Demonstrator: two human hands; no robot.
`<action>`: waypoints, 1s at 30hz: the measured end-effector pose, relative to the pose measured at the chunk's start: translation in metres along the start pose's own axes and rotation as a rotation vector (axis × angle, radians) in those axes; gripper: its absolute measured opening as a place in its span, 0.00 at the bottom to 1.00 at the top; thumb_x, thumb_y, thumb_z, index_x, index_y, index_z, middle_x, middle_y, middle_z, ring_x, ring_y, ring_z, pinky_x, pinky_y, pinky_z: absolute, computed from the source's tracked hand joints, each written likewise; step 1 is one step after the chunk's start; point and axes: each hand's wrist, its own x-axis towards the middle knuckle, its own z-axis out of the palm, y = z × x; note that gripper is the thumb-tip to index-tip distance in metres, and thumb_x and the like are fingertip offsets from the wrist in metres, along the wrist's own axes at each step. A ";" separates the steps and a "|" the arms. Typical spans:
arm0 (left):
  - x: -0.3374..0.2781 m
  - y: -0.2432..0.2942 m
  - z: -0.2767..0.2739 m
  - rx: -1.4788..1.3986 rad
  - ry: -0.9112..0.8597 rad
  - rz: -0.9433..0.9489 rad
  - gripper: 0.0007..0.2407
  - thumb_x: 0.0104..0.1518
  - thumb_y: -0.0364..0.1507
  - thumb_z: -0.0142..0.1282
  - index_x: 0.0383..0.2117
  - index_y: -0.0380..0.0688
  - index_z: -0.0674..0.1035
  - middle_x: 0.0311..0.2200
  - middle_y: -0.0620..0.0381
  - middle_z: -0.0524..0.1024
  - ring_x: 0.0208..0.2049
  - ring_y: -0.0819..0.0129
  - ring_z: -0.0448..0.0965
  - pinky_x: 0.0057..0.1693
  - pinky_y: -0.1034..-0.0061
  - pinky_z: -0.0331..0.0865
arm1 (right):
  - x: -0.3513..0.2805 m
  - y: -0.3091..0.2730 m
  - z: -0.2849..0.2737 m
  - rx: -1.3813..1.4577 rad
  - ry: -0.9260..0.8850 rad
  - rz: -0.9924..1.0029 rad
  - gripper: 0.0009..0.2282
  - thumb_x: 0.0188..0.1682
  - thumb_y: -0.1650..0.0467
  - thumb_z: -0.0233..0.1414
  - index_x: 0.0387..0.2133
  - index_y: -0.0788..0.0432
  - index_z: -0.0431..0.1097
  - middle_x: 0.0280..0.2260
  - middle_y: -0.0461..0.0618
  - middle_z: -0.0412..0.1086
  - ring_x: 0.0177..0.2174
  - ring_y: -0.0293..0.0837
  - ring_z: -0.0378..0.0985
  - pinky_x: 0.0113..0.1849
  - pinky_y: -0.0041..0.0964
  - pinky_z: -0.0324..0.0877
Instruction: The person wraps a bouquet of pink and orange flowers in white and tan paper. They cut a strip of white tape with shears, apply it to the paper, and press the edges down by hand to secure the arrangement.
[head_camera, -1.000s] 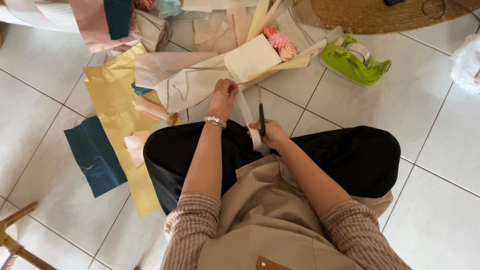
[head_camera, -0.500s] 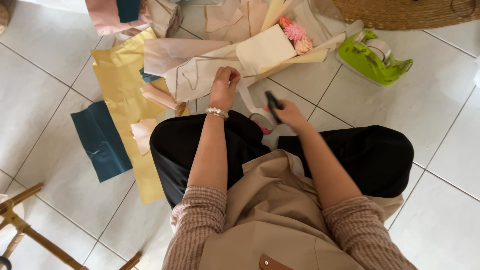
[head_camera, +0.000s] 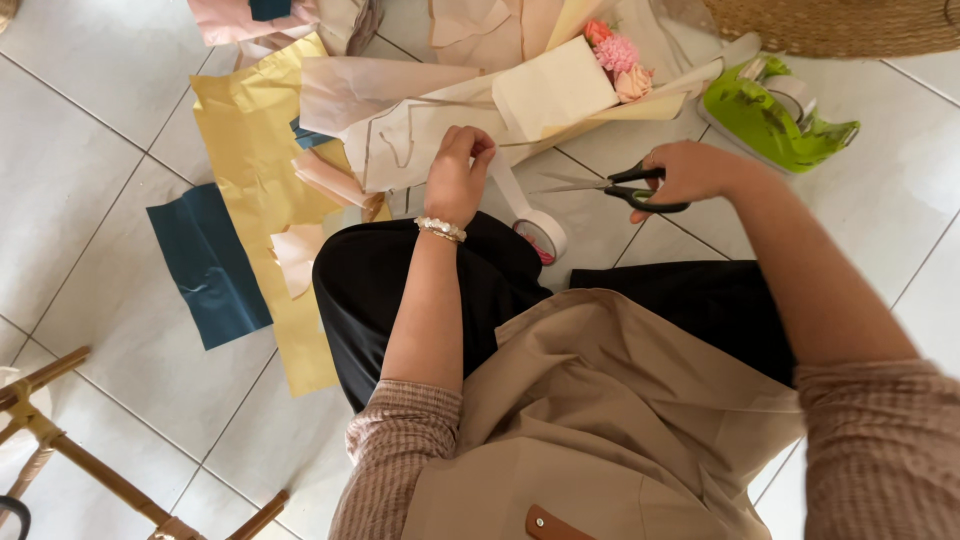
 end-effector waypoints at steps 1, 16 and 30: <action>-0.001 0.002 0.000 0.001 -0.002 0.000 0.03 0.54 0.25 0.55 0.29 0.48 0.72 0.29 0.60 0.67 0.36 0.64 0.77 0.41 0.74 0.72 | 0.006 -0.001 -0.005 0.002 -0.001 0.000 0.32 0.16 0.47 0.63 0.23 0.62 0.71 0.22 0.55 0.69 0.31 0.56 0.74 0.38 0.46 0.67; 0.015 0.003 -0.002 -0.125 0.011 0.105 0.02 0.54 0.25 0.54 0.29 0.47 0.73 0.29 0.59 0.68 0.36 0.63 0.76 0.44 0.73 0.71 | 0.092 -0.022 -0.003 -0.083 -0.372 -0.153 0.27 0.18 0.49 0.65 0.17 0.58 0.68 0.15 0.50 0.66 0.24 0.49 0.73 0.33 0.37 0.65; 0.025 -0.002 -0.007 -0.666 0.305 -0.061 0.01 0.59 0.24 0.48 0.33 0.46 0.71 0.29 0.62 0.68 0.34 0.74 0.71 0.45 0.78 0.69 | 0.061 -0.008 0.005 0.022 -0.064 -0.216 0.30 0.18 0.50 0.64 0.20 0.63 0.68 0.22 0.57 0.67 0.31 0.57 0.73 0.37 0.46 0.66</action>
